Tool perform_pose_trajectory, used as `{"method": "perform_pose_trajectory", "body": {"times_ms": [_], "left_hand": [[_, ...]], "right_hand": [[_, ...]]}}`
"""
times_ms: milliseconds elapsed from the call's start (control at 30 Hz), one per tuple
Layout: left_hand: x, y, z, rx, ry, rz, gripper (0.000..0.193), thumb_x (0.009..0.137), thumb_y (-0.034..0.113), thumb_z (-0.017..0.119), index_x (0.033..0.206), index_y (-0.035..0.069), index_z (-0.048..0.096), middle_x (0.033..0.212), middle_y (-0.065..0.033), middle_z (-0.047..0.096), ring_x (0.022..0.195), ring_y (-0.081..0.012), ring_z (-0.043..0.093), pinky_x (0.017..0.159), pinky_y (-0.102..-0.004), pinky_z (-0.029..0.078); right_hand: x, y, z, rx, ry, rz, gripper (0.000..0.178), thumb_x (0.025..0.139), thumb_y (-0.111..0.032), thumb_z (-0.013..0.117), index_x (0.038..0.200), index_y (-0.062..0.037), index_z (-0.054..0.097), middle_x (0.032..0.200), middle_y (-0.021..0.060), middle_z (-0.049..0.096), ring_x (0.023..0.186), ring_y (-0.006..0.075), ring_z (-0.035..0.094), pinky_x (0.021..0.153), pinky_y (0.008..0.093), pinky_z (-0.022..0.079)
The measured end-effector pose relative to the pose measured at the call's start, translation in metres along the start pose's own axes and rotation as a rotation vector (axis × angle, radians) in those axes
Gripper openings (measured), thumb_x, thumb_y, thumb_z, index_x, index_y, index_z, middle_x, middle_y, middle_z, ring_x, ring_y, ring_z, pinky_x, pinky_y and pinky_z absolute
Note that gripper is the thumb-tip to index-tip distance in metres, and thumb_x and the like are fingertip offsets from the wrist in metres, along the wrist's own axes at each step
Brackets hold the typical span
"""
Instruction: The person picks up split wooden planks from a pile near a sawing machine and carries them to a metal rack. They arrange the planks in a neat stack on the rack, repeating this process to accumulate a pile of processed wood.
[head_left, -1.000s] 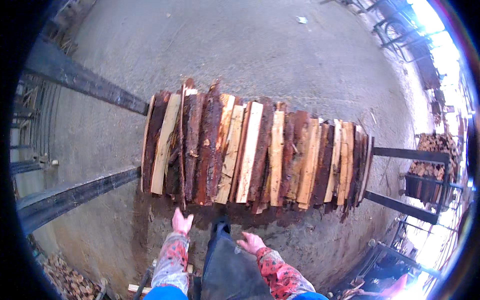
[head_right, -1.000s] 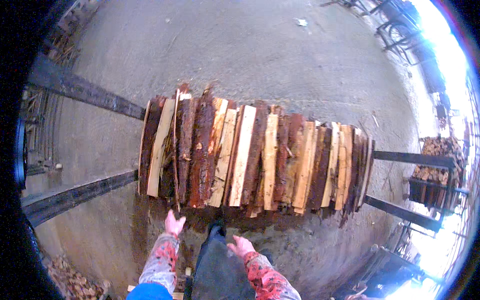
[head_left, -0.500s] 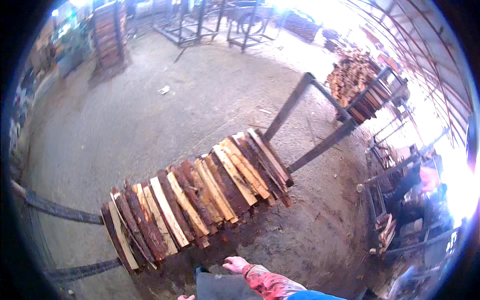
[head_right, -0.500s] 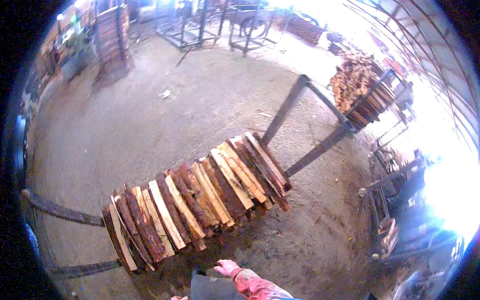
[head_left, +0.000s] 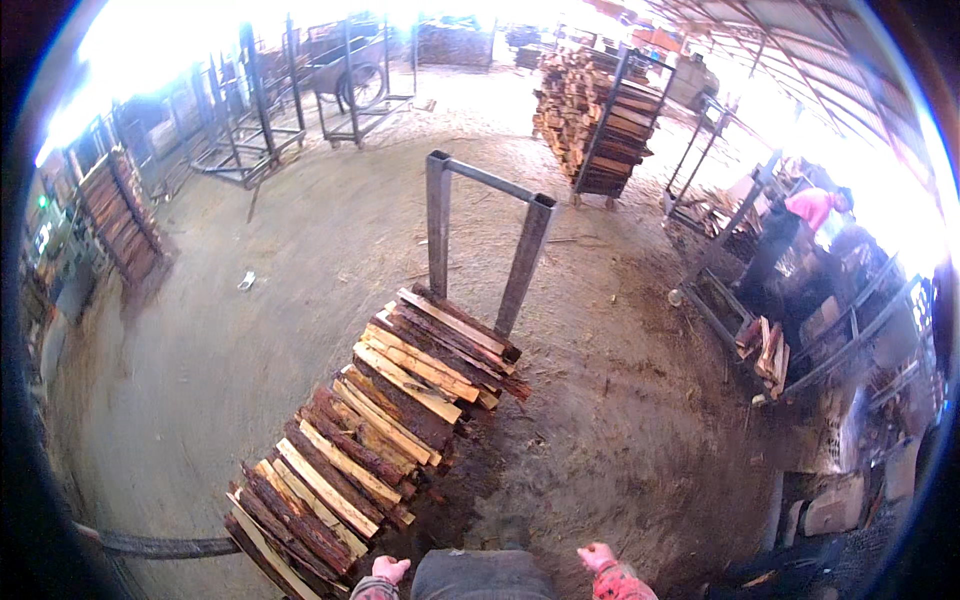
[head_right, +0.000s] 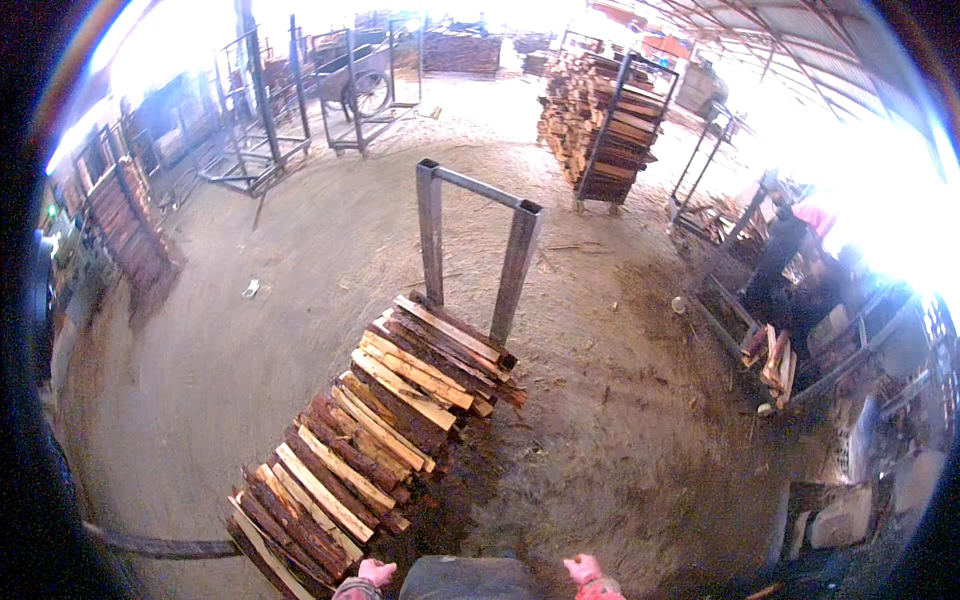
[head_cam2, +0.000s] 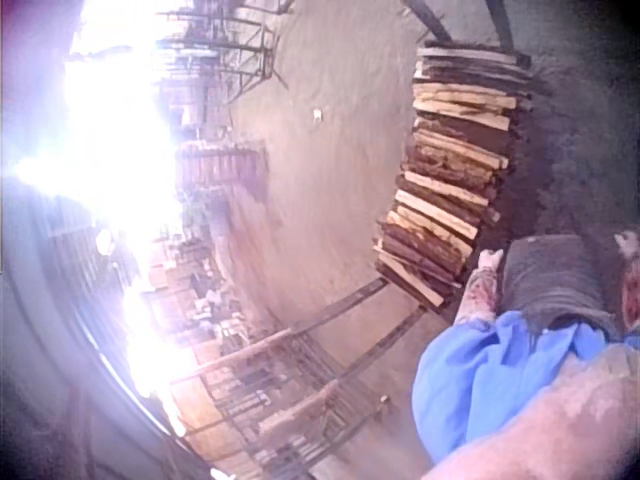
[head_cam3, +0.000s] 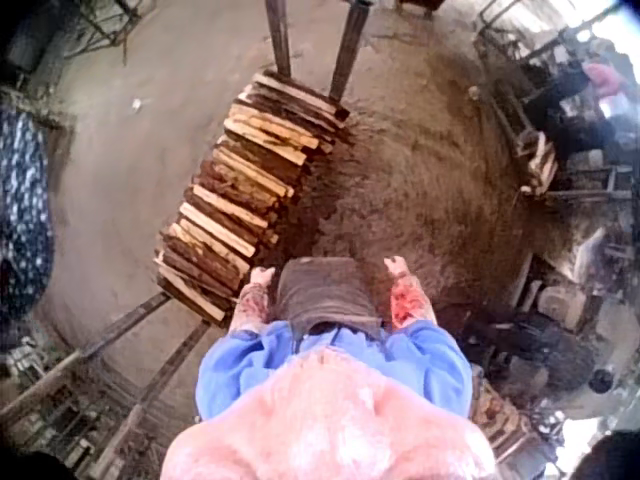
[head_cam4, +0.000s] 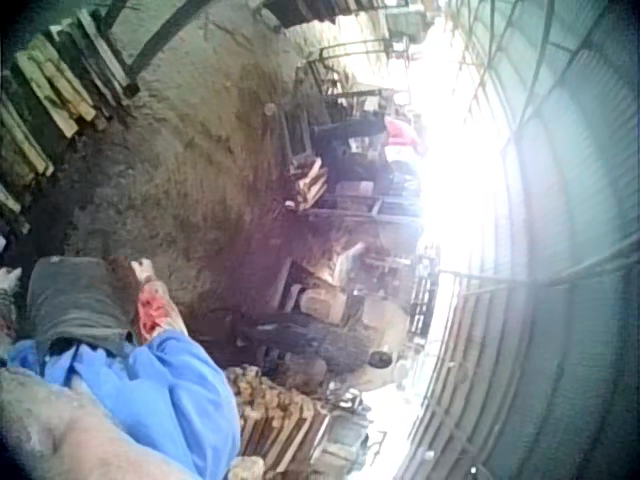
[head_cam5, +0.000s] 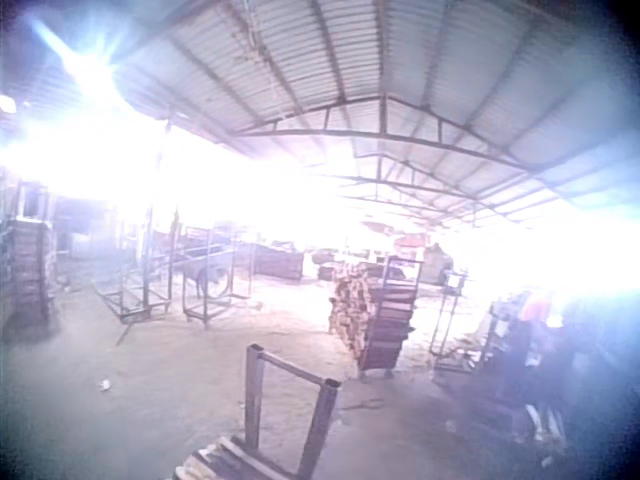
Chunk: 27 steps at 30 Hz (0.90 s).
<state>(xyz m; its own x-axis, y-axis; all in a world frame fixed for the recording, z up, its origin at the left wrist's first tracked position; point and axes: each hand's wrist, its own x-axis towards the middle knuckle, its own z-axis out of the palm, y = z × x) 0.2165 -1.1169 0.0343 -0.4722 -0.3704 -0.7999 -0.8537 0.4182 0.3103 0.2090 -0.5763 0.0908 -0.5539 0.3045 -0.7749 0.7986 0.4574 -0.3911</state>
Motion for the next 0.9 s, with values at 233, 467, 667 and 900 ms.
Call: {"method": "perform_pose_trajectory", "body": {"times_ms": [233,467,667,900], "left_hand": [[0.034,0.086,-0.027,0.194,-0.027,0.133,0.053,0.069,0.041,0.078,0.096,-0.004,0.068,0.086,-0.0161,0.071,0.082,-0.0260,0.069,0.077,-0.0348,0.053],[-0.026,0.182,0.067,0.029,-0.309,0.181,0.046,0.076,0.028,0.078,0.100,-0.009,0.063,0.075,-0.0127,0.068,0.064,-0.0184,0.066,0.058,-0.0305,0.054],[-0.102,0.268,0.131,-0.040,-0.340,0.315,0.033,0.079,0.021,0.075,0.087,-0.009,0.063,0.069,-0.0100,0.065,0.055,-0.0142,0.060,0.050,-0.0268,0.050],[-0.091,0.277,0.122,0.028,-0.316,0.177,0.028,0.082,0.022,0.073,0.078,-0.004,0.063,0.070,-0.0128,0.066,0.055,-0.0184,0.063,0.048,-0.0317,0.052]], "right_hand": [[-0.072,0.115,0.060,0.605,0.010,0.196,0.023,0.085,-0.019,0.070,0.068,-0.0124,0.055,0.052,0.0000,0.048,0.041,0.0134,0.045,0.037,0.0305,0.035],[-0.091,0.112,0.003,0.674,-0.016,0.466,0.024,0.087,-0.025,0.068,0.084,-0.0022,0.063,0.070,0.0070,0.063,0.053,0.0165,0.059,0.046,0.0319,0.048],[-0.049,0.139,-0.055,0.696,0.074,0.304,0.021,0.088,-0.024,0.067,0.083,-0.0048,0.060,0.070,0.0037,0.061,0.057,0.0147,0.060,0.046,0.0310,0.049],[-0.005,0.137,-0.099,0.721,0.116,0.189,0.020,0.087,-0.026,0.069,0.089,-0.0077,0.062,0.077,0.0003,0.065,0.062,0.0114,0.062,0.051,0.0276,0.052]]}}
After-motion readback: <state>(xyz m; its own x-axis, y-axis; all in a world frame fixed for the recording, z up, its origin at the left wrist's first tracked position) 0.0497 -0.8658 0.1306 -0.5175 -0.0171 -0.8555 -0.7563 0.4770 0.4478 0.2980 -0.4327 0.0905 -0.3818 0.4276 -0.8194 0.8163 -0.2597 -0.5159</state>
